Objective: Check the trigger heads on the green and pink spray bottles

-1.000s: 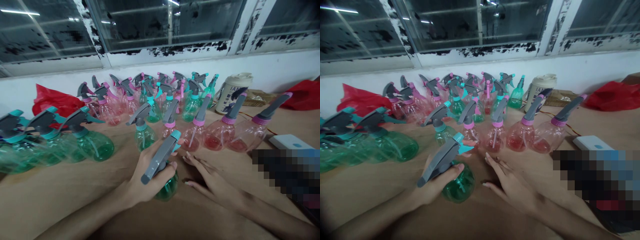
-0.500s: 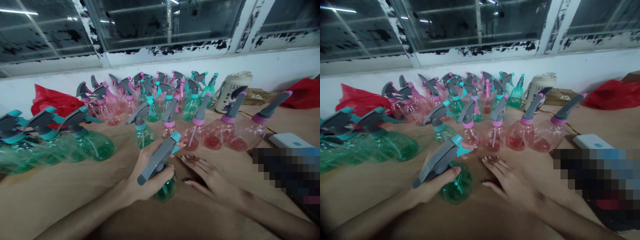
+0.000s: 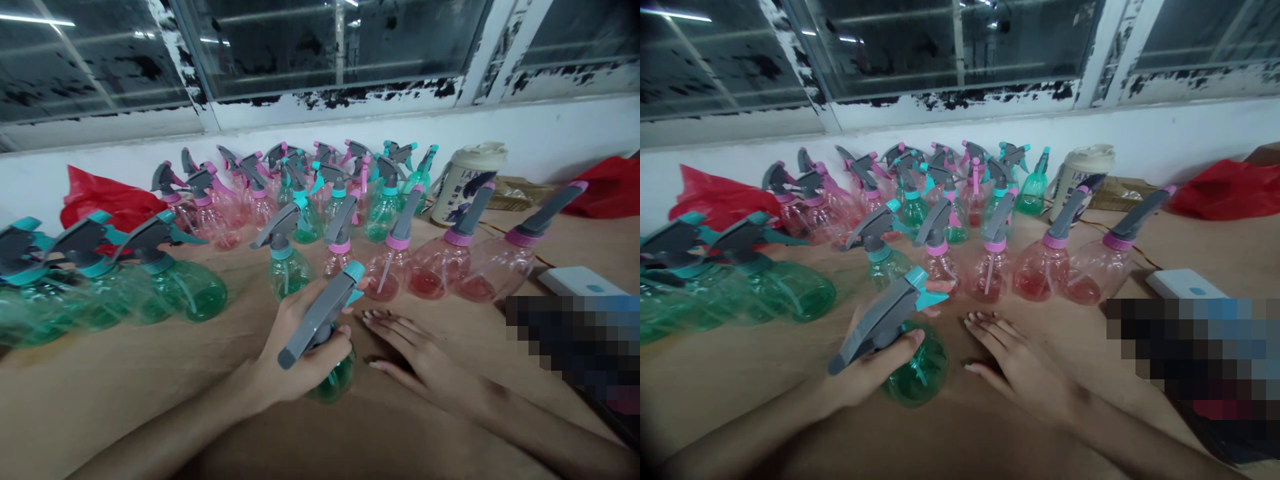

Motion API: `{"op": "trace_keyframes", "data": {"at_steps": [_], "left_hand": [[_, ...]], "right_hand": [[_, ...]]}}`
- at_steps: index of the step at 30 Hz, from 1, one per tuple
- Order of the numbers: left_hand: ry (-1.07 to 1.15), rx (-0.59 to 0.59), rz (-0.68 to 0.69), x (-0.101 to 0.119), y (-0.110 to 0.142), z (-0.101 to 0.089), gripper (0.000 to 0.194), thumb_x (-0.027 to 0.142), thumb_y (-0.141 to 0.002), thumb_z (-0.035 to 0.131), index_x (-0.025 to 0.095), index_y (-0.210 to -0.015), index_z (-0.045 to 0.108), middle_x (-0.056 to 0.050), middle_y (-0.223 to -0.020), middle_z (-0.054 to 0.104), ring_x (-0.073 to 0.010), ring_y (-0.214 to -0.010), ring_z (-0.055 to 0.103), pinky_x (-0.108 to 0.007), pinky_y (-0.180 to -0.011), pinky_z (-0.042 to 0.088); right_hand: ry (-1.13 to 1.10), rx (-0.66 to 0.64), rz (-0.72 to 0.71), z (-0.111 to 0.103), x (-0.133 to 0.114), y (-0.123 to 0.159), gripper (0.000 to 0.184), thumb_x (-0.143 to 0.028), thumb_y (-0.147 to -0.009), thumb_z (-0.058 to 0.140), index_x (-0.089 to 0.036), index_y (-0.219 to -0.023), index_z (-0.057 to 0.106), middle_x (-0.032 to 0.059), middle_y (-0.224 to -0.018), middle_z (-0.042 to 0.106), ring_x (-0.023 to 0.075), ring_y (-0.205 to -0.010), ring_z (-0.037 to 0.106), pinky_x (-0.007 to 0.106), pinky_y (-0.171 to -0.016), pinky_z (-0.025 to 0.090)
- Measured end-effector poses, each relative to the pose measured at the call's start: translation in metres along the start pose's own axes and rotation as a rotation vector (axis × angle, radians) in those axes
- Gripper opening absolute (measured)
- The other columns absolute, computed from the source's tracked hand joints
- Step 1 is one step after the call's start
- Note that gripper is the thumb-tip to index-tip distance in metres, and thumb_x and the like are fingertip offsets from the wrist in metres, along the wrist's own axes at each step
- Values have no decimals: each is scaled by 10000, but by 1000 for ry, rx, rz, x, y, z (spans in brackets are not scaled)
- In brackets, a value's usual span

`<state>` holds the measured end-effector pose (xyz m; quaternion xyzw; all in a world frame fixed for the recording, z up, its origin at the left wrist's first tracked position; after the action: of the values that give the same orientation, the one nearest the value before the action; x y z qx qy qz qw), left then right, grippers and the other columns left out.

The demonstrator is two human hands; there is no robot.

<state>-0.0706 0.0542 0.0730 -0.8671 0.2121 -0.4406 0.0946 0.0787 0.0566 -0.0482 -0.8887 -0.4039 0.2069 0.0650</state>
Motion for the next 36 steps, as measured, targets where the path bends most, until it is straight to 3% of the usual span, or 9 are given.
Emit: {"op": "trace_keyframes", "data": {"at_steps": [6, 13, 18, 25, 32, 36], "left_hand": [[21, 3, -8, -1, -1, -1, 155, 182, -639, 481, 237, -779, 518, -10, -746, 570, -170, -612, 545, -309, -594, 485], [-8, 0, 9, 0, 0, -1, 117, 182, -676, 480, 235, -772, 521, 1, -727, 560, -169, -601, 544, -320, -614, 487], [-15, -7, -1, -1, 0, -1, 127, 190, -689, 494, 237, -799, 537, 2, -739, 565, -164, -591, 540, -316, -615, 493], [-3, -15, -22, -2, 2, 1, 97, 210, -682, 496, 238, -771, 522, 12, -701, 530, -149, -521, 487, -311, -556, 475], [44, -12, -2, 1, 0, -2, 148, 180, -663, 492, 241, -789, 542, -12, -786, 590, -191, -706, 589, -334, -680, 512], [76, -35, -11, 3, -2, -1, 122, 178, -669, 491, 238, -766, 533, -8, -773, 596, -189, -714, 599, -330, -683, 515]], "right_hand": [[-22, 26, -30, -1, -1, 0, 488, -381, -895, 486, -219, -1350, 417, 81, -1339, 518, 239, -1245, 451, 458, -1017, 408], [2, 5, 69, 3, 6, 3, 623, -433, -891, 472, -177, -1422, 270, 108, -1373, 477, 252, -1247, 446, 478, -996, 425], [-5, -8, -22, 2, 0, 1, 507, -390, -909, 457, -210, -1375, 373, 76, -1370, 486, 232, -1266, 424, 468, -1035, 385], [-10, -17, -11, 0, 0, 0, 499, -395, -901, 467, -207, -1359, 402, 74, -1358, 500, 233, -1259, 433, 457, -1032, 391], [-18, 35, 79, 0, 6, 4, 677, -420, -882, 486, -220, -1452, 179, 108, -1368, 482, 271, -1226, 469, 496, -961, 447], [0, 23, 93, -2, 5, 3, 680, -423, -886, 480, -207, -1453, 172, 118, -1353, 496, 274, -1214, 480, 508, -957, 446]]}}
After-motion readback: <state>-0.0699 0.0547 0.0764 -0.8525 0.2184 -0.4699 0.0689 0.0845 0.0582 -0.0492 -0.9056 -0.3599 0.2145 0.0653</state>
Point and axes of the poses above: each hand's wrist, its own y-axis away from the middle knuckle, its own z-axis out of the palm, x = y × z, the point moved 7 cm from there along -y, towards the middle knuckle
